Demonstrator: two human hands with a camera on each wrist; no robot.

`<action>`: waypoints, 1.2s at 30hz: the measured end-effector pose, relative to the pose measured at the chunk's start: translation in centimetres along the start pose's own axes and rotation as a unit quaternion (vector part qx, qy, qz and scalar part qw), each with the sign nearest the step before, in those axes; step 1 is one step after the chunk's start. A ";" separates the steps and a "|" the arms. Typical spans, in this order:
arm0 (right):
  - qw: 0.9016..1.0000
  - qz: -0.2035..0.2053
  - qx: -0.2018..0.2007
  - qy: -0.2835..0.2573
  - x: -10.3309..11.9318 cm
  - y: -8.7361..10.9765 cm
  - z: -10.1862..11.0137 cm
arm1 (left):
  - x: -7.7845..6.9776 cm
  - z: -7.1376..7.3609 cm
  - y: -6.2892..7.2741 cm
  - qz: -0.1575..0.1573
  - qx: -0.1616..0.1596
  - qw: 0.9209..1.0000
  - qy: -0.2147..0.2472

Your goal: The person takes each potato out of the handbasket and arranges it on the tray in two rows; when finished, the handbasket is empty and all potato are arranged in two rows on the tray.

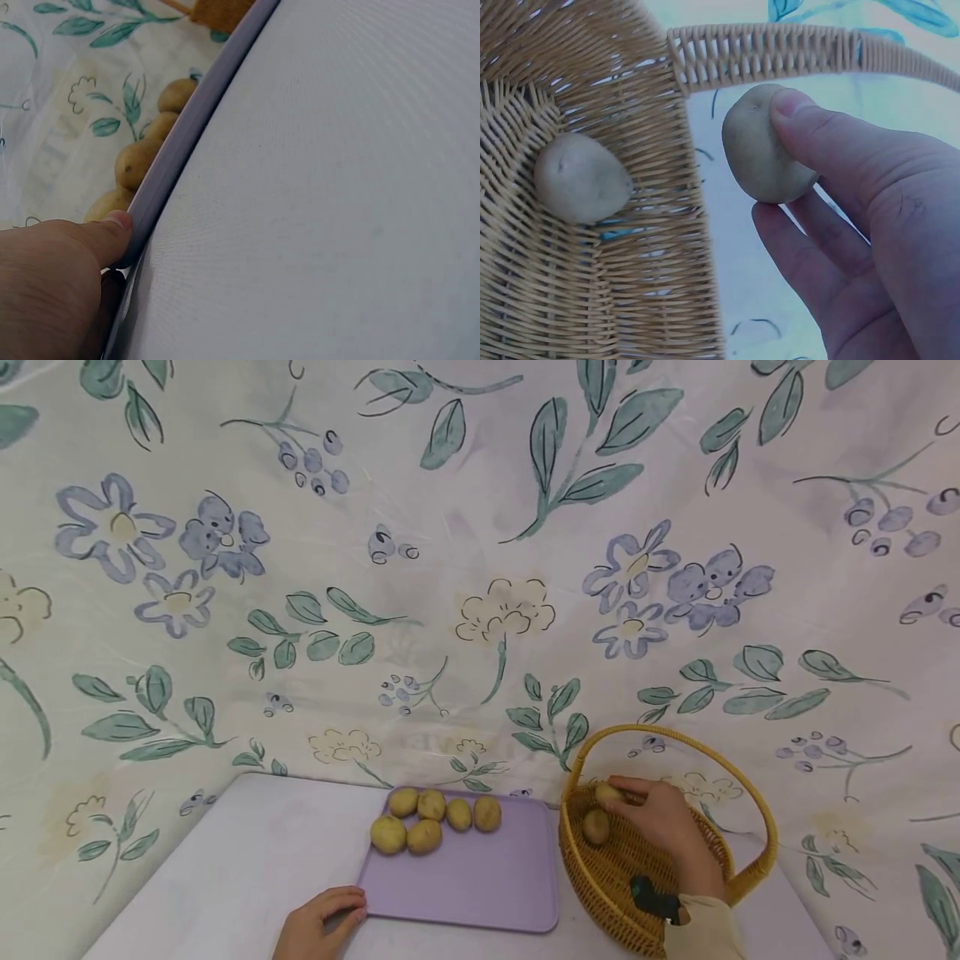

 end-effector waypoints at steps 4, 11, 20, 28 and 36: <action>1.000 0.005 -0.005 -0.012 0.9 0.3 0.4 | 0.1 -0.1 0.0 0.012 0.011 1.000 -0.002; 0.998 0.042 -0.035 -0.016 3.4 0.8 1.5 | 0.2 -0.2 0.0 0.028 0.024 0.999 0.000; 0.994 0.072 -0.062 -0.046 6.1 1.4 2.2 | 0.3 -0.3 -0.1 0.035 0.036 0.999 0.000; 0.990 0.105 -0.080 -0.060 8.0 2.0 1.9 | 0.1 -0.1 0.0 0.023 0.020 1.000 -0.001; 0.983 0.142 -0.092 -0.076 10.0 2.5 1.3 | 0.0 -0.1 0.0 0.023 0.026 0.999 0.002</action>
Point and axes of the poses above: each hand's wrist, its own y-axis away from the middle knuckle, its own z-axis out of the back of the hand, x = y × z, the point moved 10 cm from there along -y, towards the middle knuckle, and after that the axes turned 4 degrees about z, right-handed, at the moved point
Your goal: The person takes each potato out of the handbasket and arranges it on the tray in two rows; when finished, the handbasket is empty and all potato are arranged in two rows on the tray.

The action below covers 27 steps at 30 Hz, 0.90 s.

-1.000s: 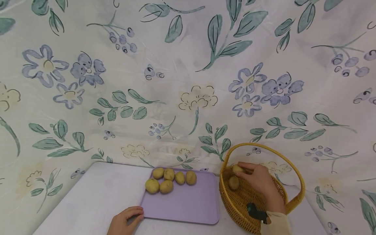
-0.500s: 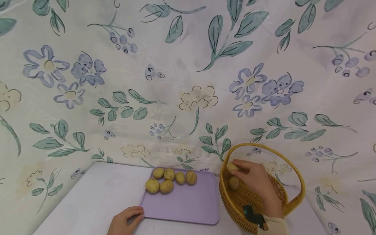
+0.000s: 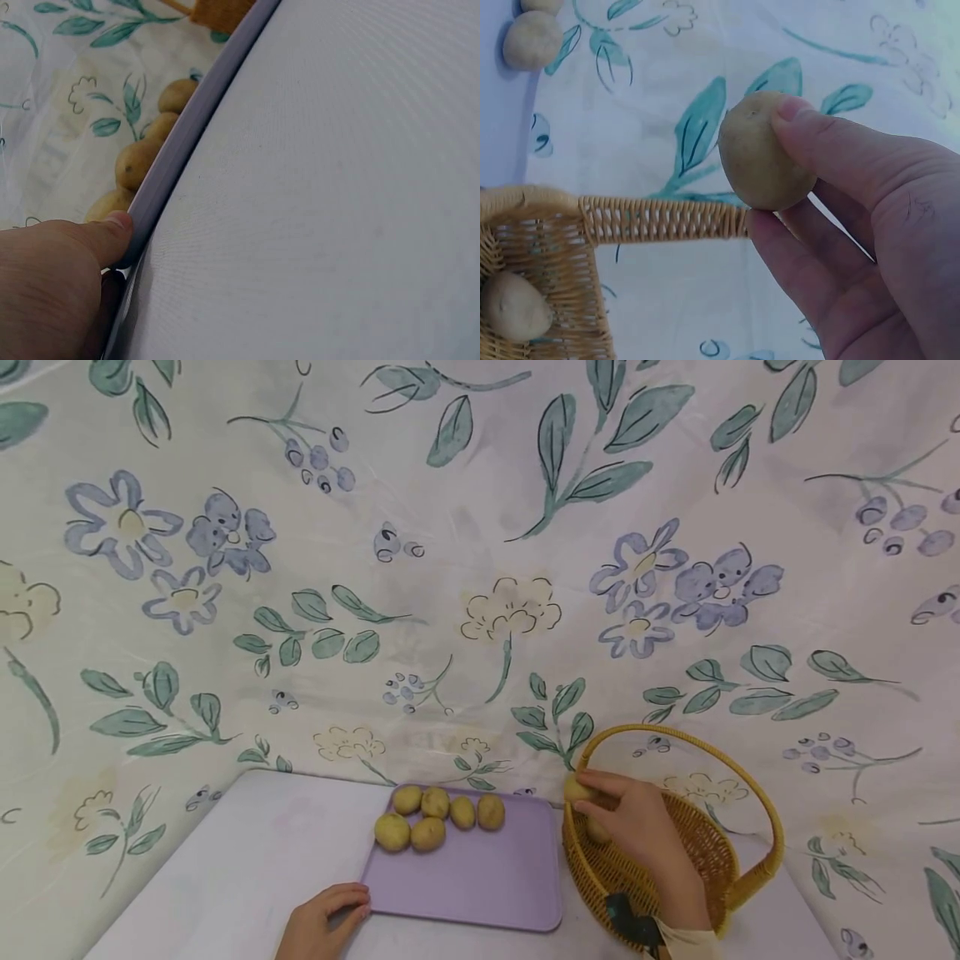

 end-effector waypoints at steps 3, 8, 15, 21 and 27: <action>1.000 0.008 -0.003 0.005 0.6 0.1 -0.3 | 0.1 0.1 -0.1 0.009 0.003 1.000 0.007; 0.999 0.023 -0.006 0.025 2.0 0.7 -0.5 | 0.3 0.0 -0.2 0.025 0.014 0.999 0.018; 0.997 0.046 -0.036 0.049 3.8 1.4 -0.7 | 0.3 -0.1 0.0 0.032 0.016 0.999 0.010; 0.995 0.052 -0.049 0.067 4.7 1.8 -1.3 | 0.6 -0.3 -0.1 0.034 0.021 0.999 0.007; 0.996 0.041 -0.059 0.059 4.7 2.4 -1.7 | 0.5 -0.3 0.0 0.026 0.019 0.999 0.007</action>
Point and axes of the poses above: each hand's wrist, its own y-axis away from the middle knuckle, its own z-axis out of the back of the hand, x = y × z, the point moved 10 cm from there along -y, towards the middle knuckle, and after that the axes turned 4 degrees about z, right-handed, at the moved point
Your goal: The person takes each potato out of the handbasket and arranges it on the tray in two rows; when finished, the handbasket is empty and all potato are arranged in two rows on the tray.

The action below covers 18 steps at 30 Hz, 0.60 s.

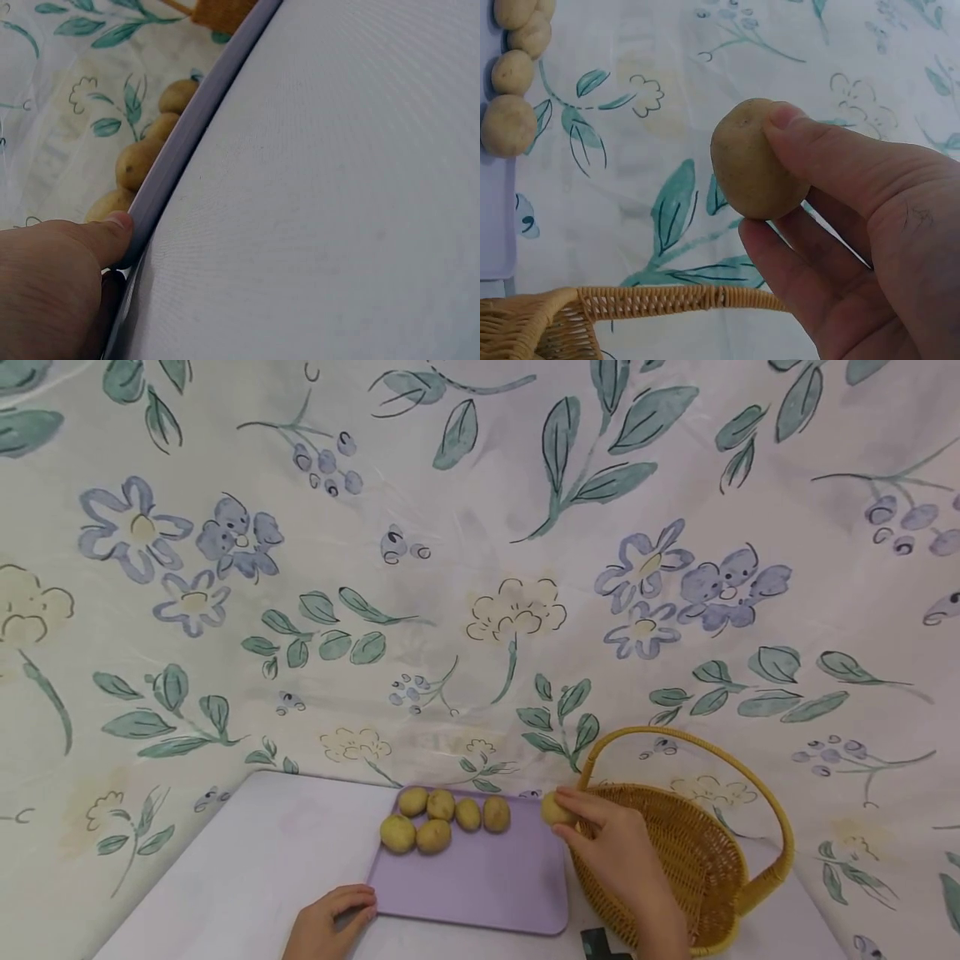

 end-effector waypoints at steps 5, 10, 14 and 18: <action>0.997 -0.045 0.019 -0.063 -0.9 0.9 -1.1 | -0.2 0.1 0.0 -0.013 -0.013 1.000 0.000; 0.998 -0.030 0.003 -0.061 -0.6 1.3 -1.4 | -0.4 0.2 0.2 -0.021 -0.013 1.000 0.004; 0.998 -0.027 -0.004 -0.060 -0.7 1.5 -1.7 | -0.5 0.2 0.1 -0.029 -0.018 0.999 -0.001; 0.998 -0.012 -0.012 -0.056 -0.6 1.5 -1.9 | -0.5 0.5 0.1 -0.034 -0.041 0.999 0.000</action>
Point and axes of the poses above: each hand's wrist, its own y-axis away from the middle knuckle, its own z-axis out of the back of the hand, x = y × z, the point moved 10 cm from there along -y, towards the middle knuckle, and after that the axes turned 4 degrees about z, right-handed, at the moved point
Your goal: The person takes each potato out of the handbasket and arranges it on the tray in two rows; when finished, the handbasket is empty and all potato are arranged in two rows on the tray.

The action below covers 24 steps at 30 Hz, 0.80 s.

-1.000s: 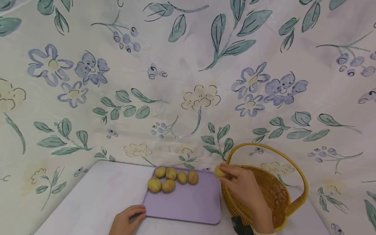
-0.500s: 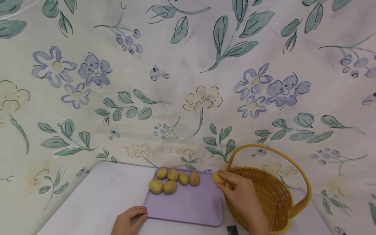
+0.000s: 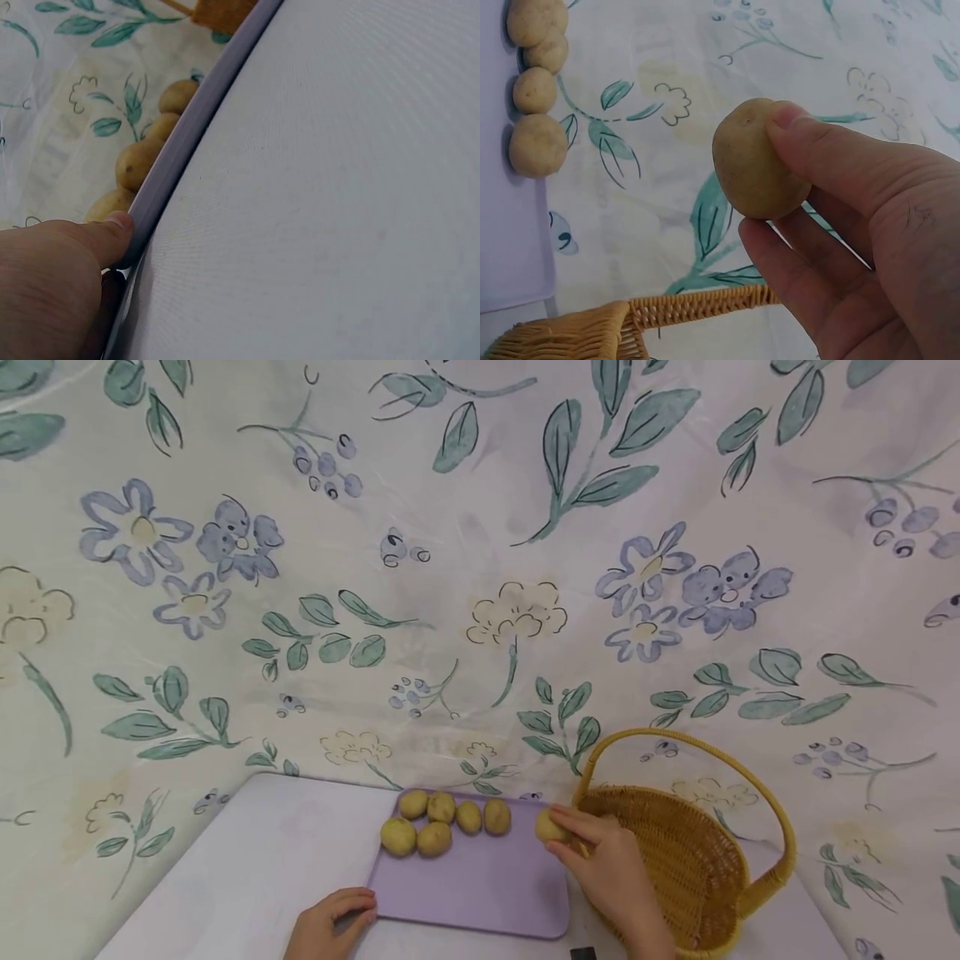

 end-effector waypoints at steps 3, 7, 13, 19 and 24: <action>1.000 0.012 -0.006 0.006 0.2 -0.1 -0.2 | 0.1 0.3 0.0 -0.003 -0.017 1.000 -0.002; 1.000 0.006 -0.003 0.009 0.1 -0.1 -0.5 | 0.0 0.3 0.0 -0.014 -0.024 1.000 -0.001; 0.999 -0.034 0.018 -0.021 -0.3 -0.1 -1.4 | 0.0 0.2 0.2 -0.013 -0.014 1.000 -0.005; 0.997 -0.049 0.028 -0.049 -0.1 -0.4 -2.3 | 0.2 -0.1 0.1 0.007 0.011 1.000 -0.009; 0.994 -0.039 0.038 -0.097 0.2 -0.7 -3.4 | 0.0 0.1 0.2 -0.002 0.003 1.000 0.002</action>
Point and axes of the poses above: each hand's wrist, its own y-axis away from the middle knuckle, its own z-axis out of the back of the hand, x = y × z, the point moved 10 cm from there along -y, towards the middle knuckle, and after that the axes turned 4 degrees about z, right-handed, at the moved point
